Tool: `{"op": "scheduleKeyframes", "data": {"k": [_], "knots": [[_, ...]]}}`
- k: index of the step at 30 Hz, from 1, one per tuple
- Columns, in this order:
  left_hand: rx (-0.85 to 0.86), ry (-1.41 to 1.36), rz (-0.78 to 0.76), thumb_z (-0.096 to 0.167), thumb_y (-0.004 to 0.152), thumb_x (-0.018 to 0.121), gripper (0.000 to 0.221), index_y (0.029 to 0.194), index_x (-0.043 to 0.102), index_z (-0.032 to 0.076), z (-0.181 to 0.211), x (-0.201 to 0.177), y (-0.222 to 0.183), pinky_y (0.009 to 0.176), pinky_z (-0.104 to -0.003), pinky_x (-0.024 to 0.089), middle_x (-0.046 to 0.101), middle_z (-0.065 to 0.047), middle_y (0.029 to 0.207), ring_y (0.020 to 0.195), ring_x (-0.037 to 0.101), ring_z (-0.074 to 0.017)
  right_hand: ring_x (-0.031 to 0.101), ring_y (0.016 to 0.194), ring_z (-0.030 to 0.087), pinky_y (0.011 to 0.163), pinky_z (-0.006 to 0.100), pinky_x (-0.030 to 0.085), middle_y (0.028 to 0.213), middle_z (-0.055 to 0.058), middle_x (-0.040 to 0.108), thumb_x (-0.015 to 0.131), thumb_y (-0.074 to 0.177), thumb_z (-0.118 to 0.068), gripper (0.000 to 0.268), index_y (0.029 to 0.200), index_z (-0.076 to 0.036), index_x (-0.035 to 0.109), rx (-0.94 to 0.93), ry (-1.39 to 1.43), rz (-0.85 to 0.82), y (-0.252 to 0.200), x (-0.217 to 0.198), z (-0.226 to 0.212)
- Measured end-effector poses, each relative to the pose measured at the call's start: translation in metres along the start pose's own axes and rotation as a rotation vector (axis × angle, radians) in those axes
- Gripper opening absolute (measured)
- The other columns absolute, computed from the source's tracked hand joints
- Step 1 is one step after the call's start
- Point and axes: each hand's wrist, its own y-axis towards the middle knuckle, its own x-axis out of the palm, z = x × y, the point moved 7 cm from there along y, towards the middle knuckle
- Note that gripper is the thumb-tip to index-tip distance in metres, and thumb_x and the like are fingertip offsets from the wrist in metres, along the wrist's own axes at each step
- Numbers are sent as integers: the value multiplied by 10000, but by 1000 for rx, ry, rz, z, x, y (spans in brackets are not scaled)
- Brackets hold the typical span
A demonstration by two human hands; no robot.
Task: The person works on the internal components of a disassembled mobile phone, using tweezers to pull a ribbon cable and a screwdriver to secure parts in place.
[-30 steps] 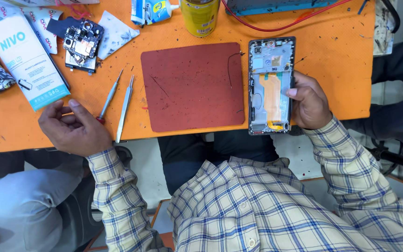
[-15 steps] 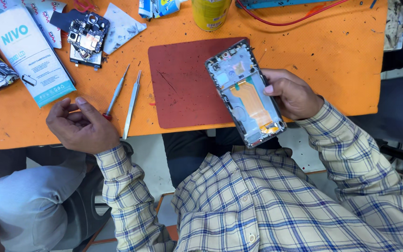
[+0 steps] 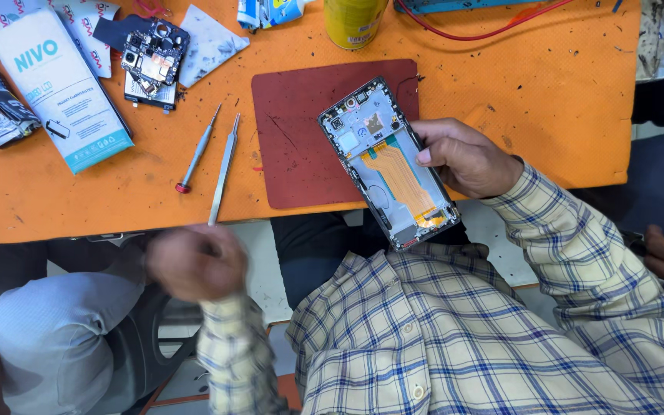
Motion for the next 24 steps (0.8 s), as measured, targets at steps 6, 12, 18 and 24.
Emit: {"op": "scheduleKeyframes", "data": {"k": [6,12,18,24], "knots": [[-87,-451,-898,151,849,773,168,996,713,94,108,89,-85,729,-389,586,702,-75,920,784,690,-260,624,1183,173,1040,309,474,1305,139,666,514,948,-154,563,1441,117,490,39,-82,-59,-4,-17,16],[-282,-494,-1059,146,855,773,164,997,720,83,120,165,-86,732,-382,584,709,-82,929,801,695,-260,645,1128,174,977,313,511,1235,138,698,540,985,-240,532,1380,116,555,89,-200,-200,-10,-34,37],[-374,-560,-1066,141,860,772,160,998,726,73,101,208,-32,736,-376,582,715,-88,939,819,700,-260,700,973,188,857,328,553,1047,120,745,567,998,-410,557,1225,89,664,53,-310,-358,-16,-35,41],[-407,-609,-1054,135,866,772,157,999,733,63,100,222,-8,739,-369,580,722,-95,948,836,705,-260,694,1025,236,894,362,523,1099,150,721,546,974,-407,550,1224,75,637,21,-312,-202,-31,-30,34]]}}
